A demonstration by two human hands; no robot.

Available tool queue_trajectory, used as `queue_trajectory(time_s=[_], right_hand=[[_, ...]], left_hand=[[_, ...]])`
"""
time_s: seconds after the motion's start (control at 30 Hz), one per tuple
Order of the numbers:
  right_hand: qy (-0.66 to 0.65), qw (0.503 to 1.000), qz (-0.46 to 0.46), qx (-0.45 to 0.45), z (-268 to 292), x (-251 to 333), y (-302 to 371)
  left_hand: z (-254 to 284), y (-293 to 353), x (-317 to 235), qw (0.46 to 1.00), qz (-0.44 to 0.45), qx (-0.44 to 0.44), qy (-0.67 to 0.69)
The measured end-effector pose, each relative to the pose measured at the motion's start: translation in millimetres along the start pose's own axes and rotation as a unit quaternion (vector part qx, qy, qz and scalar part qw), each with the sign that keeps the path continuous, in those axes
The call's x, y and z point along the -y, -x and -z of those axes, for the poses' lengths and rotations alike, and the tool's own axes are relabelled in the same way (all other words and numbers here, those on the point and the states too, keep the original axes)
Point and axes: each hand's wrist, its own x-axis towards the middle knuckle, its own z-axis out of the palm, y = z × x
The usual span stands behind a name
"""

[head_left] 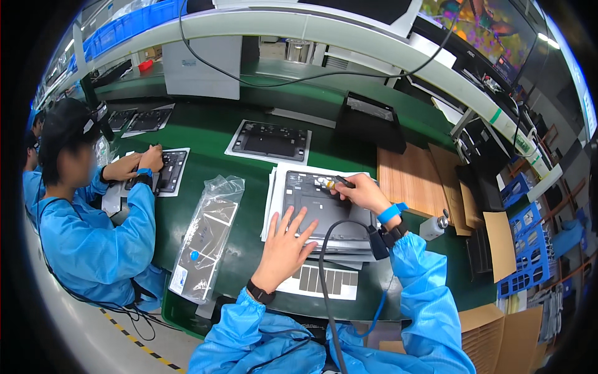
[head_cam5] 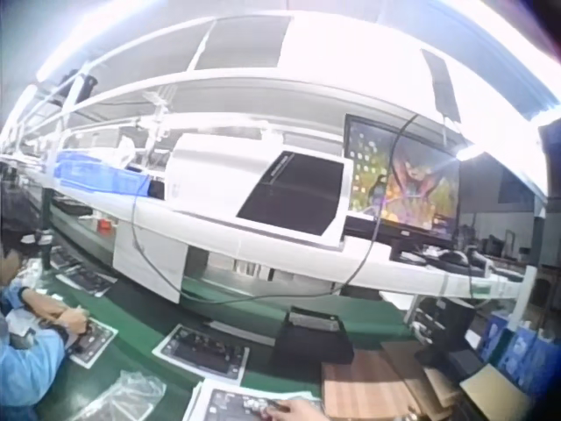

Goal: Applying adhesive strips and small components to electronic housing panels.

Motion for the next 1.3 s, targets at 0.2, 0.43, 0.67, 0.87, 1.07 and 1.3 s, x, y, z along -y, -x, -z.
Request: queue_trajectory(time_s=[0.2,0.43,0.67,0.87,1.07,1.3], right_hand=[[0.02,0.997,-0.063,-0.027,-9.0,-10.0,-30.2],[0.099,0.991,-0.034,-0.085,-15.3,-8.0,-35.2],[0.129,0.986,-0.039,-0.094,-17.6,7.3,-33.0],[0.15,0.983,-0.025,-0.106,-17.8,7.6,-29.5],[0.172,0.968,0.043,-0.18,-1.1,5.7,7.5],[-0.167,0.974,0.086,-0.125,-106.8,66.0,186.8]], left_hand=[[-6.6,2.8,2.7,1.0,-0.003,-0.028,-0.002],[-4.2,2.1,4.8,0.999,0.019,-0.026,0.022],[-0.9,-1.0,4.7,0.999,0.011,-0.017,0.025],[0.2,-2.1,-0.1,1.0,0.018,-0.009,0.02],[-1.7,4.7,1.4,0.999,0.032,-0.015,0.028],[18.5,37.1,-36.1,0.807,0.025,0.121,0.577]])
